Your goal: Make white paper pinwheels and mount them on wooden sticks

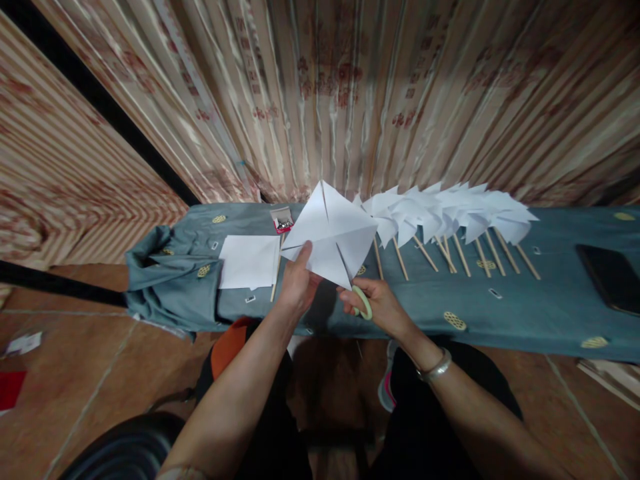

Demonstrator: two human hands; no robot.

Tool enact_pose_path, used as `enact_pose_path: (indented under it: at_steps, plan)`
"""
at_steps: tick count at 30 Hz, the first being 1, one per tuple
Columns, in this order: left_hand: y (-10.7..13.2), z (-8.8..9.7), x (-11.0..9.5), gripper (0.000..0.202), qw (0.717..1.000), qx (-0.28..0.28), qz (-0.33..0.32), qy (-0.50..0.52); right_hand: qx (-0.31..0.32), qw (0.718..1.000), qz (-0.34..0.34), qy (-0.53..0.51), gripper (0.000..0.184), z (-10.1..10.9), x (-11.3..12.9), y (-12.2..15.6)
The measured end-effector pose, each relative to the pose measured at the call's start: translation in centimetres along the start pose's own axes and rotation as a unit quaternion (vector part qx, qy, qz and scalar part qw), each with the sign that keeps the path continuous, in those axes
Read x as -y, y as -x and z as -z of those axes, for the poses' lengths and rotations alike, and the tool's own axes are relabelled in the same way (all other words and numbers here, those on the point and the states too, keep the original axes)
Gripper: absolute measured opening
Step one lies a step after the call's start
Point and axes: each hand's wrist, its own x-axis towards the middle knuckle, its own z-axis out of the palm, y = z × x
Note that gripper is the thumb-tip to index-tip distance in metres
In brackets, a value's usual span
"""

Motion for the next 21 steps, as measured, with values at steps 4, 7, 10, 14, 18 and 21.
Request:
enact_pose_path:
  at_steps: [4, 7, 10, 14, 18, 21]
  plan:
    - [-0.01, 0.06, 0.0, 0.016, 1.0, -0.001, -0.002, 0.001, -0.005, 1.0, -0.007, -0.001, 0.047, -0.02, 0.14, 0.02]
    - [0.0, 0.06, -0.02, 0.016, 1.0, -0.001, 0.002, 0.001, -0.009, 1.0, -0.007, -0.001, 0.048, -0.04, 0.18, 0.02]
    - [-0.05, 0.12, 0.02, 0.017, 1.0, 0.002, 0.006, 0.0, -0.009, 1.0, -0.004, 0.003, 0.049, -0.06, 0.16, -0.02]
    - [-0.17, 0.31, 0.12, 0.018, 1.0, 0.005, 0.006, 0.001, -0.015, 1.0, 0.001, 0.0, 0.049, -0.11, 0.09, -0.07]
    - [-0.21, 0.37, 0.14, 0.018, 1.0, 0.009, 0.003, 0.005, -0.021, 1.0, -0.001, -0.008, 0.048, -0.13, -0.15, -0.15]
    - [-0.28, 0.3, 0.12, 0.021, 1.0, 0.008, 0.0, 0.008, -0.005, 1.0, -0.004, -0.008, 0.05, -0.07, -0.36, -0.16]
